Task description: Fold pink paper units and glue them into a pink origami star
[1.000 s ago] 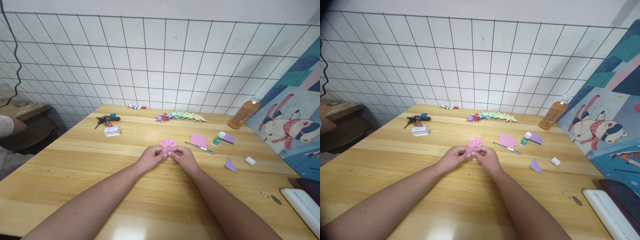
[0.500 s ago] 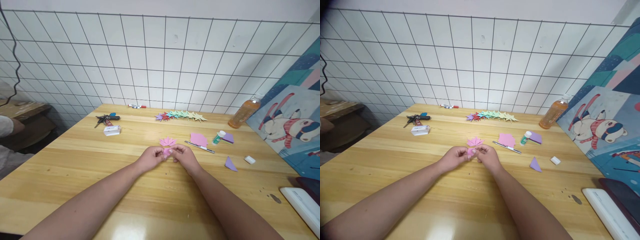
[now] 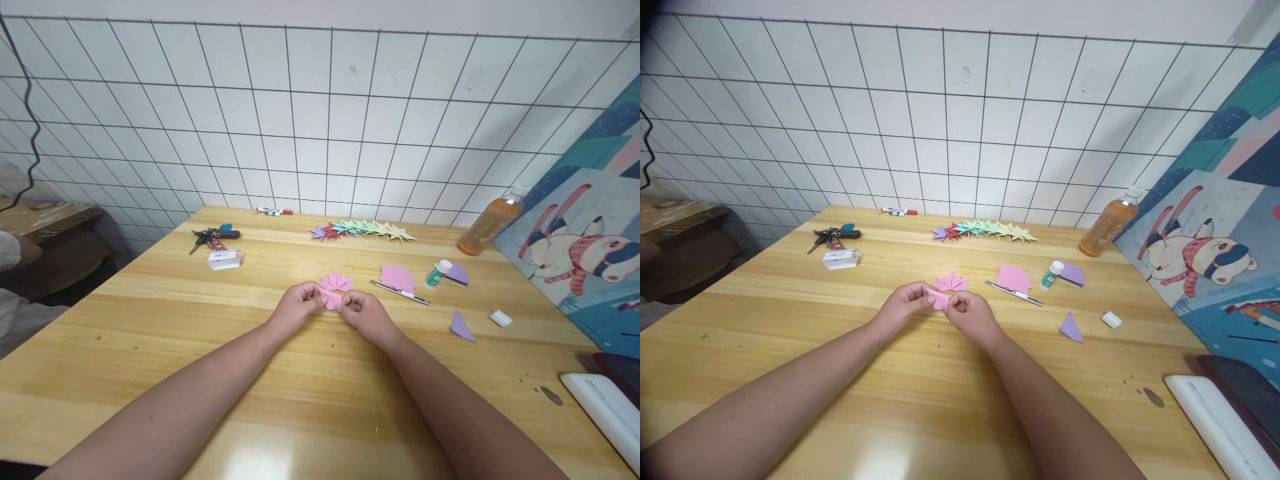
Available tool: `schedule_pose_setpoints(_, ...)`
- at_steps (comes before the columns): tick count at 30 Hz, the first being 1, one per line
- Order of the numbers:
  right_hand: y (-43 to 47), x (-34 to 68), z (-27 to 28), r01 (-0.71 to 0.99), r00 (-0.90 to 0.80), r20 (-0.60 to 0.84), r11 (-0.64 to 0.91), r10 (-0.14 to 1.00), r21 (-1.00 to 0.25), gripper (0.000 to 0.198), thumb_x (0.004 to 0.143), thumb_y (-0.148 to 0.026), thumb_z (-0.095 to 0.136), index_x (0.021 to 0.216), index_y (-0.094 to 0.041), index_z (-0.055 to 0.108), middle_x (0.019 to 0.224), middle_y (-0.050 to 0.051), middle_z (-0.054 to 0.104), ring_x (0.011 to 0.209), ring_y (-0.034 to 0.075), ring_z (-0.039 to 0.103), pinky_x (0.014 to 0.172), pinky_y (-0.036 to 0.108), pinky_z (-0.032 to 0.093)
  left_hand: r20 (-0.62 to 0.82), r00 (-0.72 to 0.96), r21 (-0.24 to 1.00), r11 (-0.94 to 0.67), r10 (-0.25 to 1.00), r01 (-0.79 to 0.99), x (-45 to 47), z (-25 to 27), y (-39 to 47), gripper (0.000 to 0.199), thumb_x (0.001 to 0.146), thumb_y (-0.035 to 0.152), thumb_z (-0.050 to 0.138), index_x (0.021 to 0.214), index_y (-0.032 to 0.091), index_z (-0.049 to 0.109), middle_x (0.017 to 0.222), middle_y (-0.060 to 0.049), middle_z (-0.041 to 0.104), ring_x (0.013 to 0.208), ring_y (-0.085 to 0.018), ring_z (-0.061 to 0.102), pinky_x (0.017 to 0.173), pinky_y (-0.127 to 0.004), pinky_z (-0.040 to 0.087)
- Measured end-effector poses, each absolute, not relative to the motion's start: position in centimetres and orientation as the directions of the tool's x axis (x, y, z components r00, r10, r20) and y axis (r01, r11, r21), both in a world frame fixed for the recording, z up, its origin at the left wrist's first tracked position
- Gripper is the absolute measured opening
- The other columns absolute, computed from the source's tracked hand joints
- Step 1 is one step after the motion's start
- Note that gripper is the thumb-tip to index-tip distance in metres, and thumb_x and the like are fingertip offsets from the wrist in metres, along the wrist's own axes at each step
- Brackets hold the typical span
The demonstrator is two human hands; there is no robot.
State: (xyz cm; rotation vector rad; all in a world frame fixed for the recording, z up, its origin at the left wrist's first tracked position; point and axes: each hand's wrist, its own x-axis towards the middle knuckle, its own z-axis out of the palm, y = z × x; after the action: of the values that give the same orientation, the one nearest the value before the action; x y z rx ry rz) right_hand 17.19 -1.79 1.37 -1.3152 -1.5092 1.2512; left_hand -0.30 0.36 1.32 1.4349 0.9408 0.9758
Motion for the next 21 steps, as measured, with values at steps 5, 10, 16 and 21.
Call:
schedule_pose_setpoints(5,-1.7,17.2,1.0,0.245,-0.093,0.007,0.029,0.996,-0.969,0.018,0.068,-0.035,0.061,0.065,-0.019,0.055,0.051,-0.006,0.044,0.045,0.008,0.036,0.042,0.020,0.031,0.065,0.377,0.997,-0.071,0.924,0.002,0.2,1.2,0.2,0.031,0.067,0.037,0.070,0.083,0.012,0.062,0.081,-0.005,0.064,0.075,-0.015,0.057,0.072,-0.026,0.043)
schedule_pose_setpoints(10,-1.9,16.9,1.2,0.253,-0.132,0.021,0.054,0.991,-0.966,0.017,0.067,-0.035,0.064,0.068,-0.019,0.059,0.054,-0.005,0.049,0.047,0.008,0.039,0.044,0.020,0.033,0.068,0.358,0.994,-0.095,0.931,0.060,0.3,0.6,0.4,0.029,0.069,0.040,0.067,0.075,0.012,0.061,0.071,-0.002,0.062,0.065,-0.013,0.054,0.063,-0.024,0.042)
schedule_pose_setpoints(16,-1.8,17.5,1.6,0.090,-0.178,-0.081,-0.066,0.981,-0.994,0.027,0.065,-0.043,0.066,0.064,-0.017,0.060,0.054,-0.004,0.050,0.047,0.008,0.042,0.046,0.020,0.037,0.050,0.429,0.971,-0.144,0.902,0.189,0.3,0.8,0.0,0.027,0.072,0.040,0.064,0.073,0.013,0.064,0.068,-0.001,0.061,0.064,-0.013,0.053,0.061,-0.023,0.040)
schedule_pose_setpoints(21,-1.6,18.2,1.9,0.002,-0.288,-0.155,-0.162,0.945,-0.987,0.033,0.063,-0.046,0.069,0.061,-0.015,0.061,0.054,-0.002,0.054,0.049,0.007,0.045,0.051,0.020,0.038,0.024,0.515,0.988,-0.100,0.857,0.121,0.2,1.1,0.0,0.030,0.071,0.042,0.065,0.076,0.013,0.064,0.070,-0.002,0.062,0.070,-0.016,0.056,0.065,-0.025,0.042)
